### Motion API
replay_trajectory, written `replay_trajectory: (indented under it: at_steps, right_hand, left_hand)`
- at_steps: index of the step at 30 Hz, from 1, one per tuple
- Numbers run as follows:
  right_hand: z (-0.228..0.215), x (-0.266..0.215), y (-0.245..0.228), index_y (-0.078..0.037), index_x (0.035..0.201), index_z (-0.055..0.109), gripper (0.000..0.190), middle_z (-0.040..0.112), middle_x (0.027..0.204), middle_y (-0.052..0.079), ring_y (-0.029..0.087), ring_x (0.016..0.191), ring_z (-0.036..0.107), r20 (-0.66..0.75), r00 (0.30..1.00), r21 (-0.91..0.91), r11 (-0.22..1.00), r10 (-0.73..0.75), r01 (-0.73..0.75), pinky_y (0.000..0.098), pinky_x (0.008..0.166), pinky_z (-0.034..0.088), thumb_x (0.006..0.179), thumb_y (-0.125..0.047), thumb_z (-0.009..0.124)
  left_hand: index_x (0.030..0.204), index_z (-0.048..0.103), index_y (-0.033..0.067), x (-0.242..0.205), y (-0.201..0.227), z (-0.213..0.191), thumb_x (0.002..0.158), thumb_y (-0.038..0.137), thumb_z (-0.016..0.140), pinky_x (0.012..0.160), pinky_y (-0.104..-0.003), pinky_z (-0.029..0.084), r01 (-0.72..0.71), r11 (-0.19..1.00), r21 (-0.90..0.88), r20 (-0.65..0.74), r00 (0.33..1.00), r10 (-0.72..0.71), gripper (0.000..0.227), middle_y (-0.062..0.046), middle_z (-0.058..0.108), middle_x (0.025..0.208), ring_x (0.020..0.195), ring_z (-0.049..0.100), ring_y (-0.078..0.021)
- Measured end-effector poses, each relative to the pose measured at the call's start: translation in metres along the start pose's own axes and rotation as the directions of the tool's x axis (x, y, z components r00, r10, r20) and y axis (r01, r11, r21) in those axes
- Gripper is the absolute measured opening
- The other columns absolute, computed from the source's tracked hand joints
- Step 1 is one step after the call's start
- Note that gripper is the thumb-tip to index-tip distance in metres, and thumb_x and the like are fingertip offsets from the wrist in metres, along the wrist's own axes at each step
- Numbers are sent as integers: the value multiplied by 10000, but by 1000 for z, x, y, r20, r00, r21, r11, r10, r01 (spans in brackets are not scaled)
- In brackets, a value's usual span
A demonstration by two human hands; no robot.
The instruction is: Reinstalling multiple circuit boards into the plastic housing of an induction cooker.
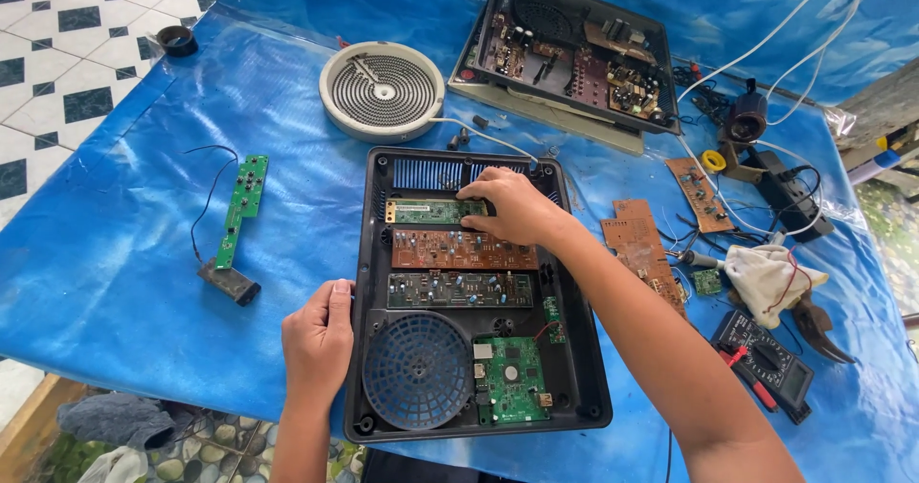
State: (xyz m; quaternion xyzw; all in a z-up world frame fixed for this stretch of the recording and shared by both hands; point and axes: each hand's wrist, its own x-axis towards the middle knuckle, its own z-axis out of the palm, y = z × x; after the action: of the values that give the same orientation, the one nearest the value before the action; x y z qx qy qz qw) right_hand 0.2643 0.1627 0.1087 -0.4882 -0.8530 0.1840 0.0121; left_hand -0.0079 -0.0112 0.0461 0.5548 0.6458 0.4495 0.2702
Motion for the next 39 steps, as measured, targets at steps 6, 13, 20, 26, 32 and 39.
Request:
replay_trajectory:
  at_steps: [6, 13, 20, 26, 32, 39]
  right_hand:
    - [1, -2, 5, -139, 1370, 677, 461, 621, 1326, 135, 348, 1240, 564, -21, 999, 23, 999, -28, 28, 509, 1042, 462, 961, -348, 726]
    - [2, -2, 7, -142, 1363, 682, 445, 631, 1312, 125, 341, 1223, 563, -27, 999, 15, 999, -40, 40, 510, 1018, 467, 965, -336, 725]
    - [4, -2, 11, -159, 1376, 673, 447, 617, 1314, 131, 350, 1237, 550, -30, 999, 0, 1000, -26, 26, 525, 1018, 464, 971, -340, 719]
    - [-15, -19, 16, -119, 1350, 680, 414, 651, 1329, 164, 356, 1248, 589, -143, 981, 51, 989, -130, 138, 536, 1038, 492, 972, -283, 712]
    - [-50, -73, 31, -128, 1326, 704, 380, 655, 1369, 186, 380, 1277, 596, -293, 952, 38, 994, -84, 100, 569, 1060, 489, 968, -257, 718]
    - [-59, -168, 48, -200, 1301, 710, 377, 653, 1386, 128, 261, 1083, 708, -318, 947, 50, 998, 50, -36, 340, 607, 638, 932, -279, 706]
  left_hand:
    - [864, 730, 164, 0, -1, 0, 1087, 307, 419, 442, -311, 290, 4, 1000, -1, 7, 1000, -4, 409, 66, 452, 498, 447, 375, -95]
    - [871, 734, 160, 0, -1, 0, 1088, 294, 420, 449, -308, 314, 4, 1000, 4, 2, 1000, -4, 404, 67, 489, 519, 461, 404, -97]
    - [882, 741, 168, 1, -1, 0, 1086, 304, 420, 487, -323, 348, 18, 1000, 19, -3, 1000, -18, 404, 61, 521, 538, 487, 434, -110]
    - [880, 741, 166, 0, 0, -1, 1087, 294, 421, 474, -323, 326, 10, 1000, 14, 0, 1000, -10, 402, 63, 483, 524, 474, 401, -105]
    - [895, 748, 171, 0, 2, -1, 1089, 291, 418, 466, -316, 318, 16, 1000, 8, 13, 1000, -16, 402, 66, 469, 515, 470, 390, -102]
    - [893, 741, 165, -1, 2, -1, 1094, 293, 413, 462, -328, 287, 25, 1000, 11, 16, 1000, -26, 405, 54, 421, 504, 462, 357, -109]
